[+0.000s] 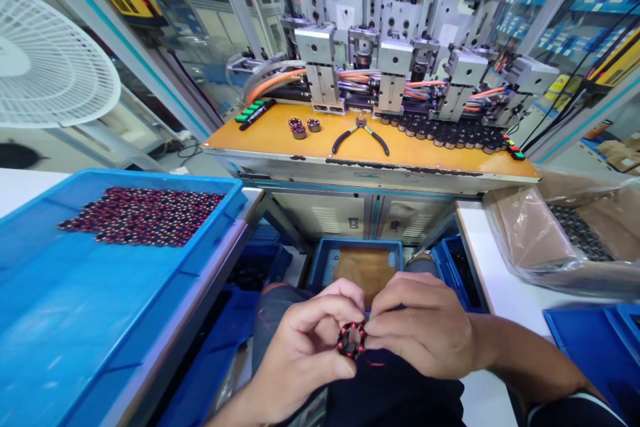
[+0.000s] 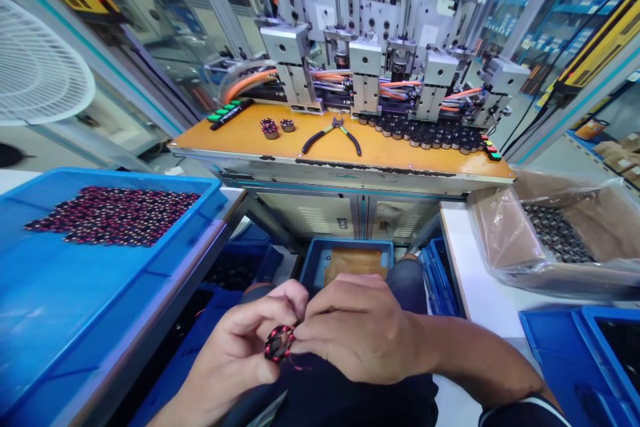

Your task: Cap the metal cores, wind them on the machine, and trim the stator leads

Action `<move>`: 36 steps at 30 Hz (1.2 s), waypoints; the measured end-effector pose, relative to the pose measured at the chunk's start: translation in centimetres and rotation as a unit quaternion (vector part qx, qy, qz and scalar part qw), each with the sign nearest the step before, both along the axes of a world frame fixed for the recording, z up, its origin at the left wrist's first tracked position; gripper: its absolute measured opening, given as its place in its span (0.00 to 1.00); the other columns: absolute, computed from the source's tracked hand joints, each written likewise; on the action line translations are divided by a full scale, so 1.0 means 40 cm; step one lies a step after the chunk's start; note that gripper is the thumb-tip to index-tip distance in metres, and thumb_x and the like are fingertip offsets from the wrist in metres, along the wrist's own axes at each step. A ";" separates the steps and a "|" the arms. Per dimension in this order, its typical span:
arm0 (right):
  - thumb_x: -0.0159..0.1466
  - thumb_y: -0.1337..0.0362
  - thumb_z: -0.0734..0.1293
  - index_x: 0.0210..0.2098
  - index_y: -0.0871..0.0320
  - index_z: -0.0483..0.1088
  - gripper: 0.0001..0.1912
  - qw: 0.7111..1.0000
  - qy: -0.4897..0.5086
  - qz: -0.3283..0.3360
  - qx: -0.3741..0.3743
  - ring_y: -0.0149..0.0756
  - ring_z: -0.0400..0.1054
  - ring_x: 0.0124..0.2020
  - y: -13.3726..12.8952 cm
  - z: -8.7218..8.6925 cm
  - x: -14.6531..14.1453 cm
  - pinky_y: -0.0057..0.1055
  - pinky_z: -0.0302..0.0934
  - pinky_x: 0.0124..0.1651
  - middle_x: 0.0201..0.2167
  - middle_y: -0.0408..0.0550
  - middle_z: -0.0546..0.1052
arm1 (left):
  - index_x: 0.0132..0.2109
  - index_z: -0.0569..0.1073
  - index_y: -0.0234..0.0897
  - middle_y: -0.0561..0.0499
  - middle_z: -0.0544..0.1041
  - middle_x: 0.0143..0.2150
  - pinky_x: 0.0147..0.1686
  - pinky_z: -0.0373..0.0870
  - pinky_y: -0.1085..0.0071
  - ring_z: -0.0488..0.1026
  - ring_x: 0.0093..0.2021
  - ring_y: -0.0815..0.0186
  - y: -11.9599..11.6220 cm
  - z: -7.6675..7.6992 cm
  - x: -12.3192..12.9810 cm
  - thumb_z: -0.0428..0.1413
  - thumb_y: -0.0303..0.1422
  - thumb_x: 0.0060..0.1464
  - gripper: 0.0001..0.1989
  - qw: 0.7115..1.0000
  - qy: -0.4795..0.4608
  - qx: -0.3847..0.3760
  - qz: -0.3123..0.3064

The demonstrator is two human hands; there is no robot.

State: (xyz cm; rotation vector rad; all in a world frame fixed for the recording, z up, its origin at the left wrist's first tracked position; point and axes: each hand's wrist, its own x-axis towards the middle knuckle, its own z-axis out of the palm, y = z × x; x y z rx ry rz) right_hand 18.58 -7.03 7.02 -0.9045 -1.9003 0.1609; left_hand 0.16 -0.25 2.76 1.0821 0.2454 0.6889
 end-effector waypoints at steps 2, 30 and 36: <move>0.69 0.69 0.65 0.37 0.62 0.73 0.05 0.998 0.042 -0.025 -0.042 0.27 0.72 0.29 -0.010 -0.011 -0.016 0.23 0.68 0.34 0.30 0.48 0.77 | 0.41 0.83 0.44 0.49 0.71 0.37 0.32 0.70 0.75 0.69 0.34 0.69 -0.001 0.007 -0.001 0.71 0.34 0.46 0.12 0.997 0.017 0.066 0.044; 0.70 0.69 0.62 0.36 0.57 0.68 0.05 0.984 0.048 -0.171 0.005 0.30 0.72 0.29 -0.056 -0.050 -0.060 0.28 0.71 0.35 0.28 0.44 0.73 | 0.39 0.75 0.39 0.50 0.81 0.41 0.56 0.69 0.59 0.78 0.53 0.58 -0.017 -0.012 0.004 0.73 0.34 0.43 0.18 0.979 -0.158 -0.125 -0.025; 0.69 0.70 0.63 0.34 0.55 0.67 0.07 0.992 -0.051 -0.116 0.027 0.27 0.71 0.19 -0.033 0.001 -0.053 0.21 0.66 0.22 0.22 0.40 0.73 | 0.39 0.74 0.33 0.52 0.75 0.29 0.29 0.68 0.77 0.72 0.25 0.74 -0.009 -0.019 -0.006 0.65 0.50 0.50 0.23 0.981 0.037 -0.117 -0.152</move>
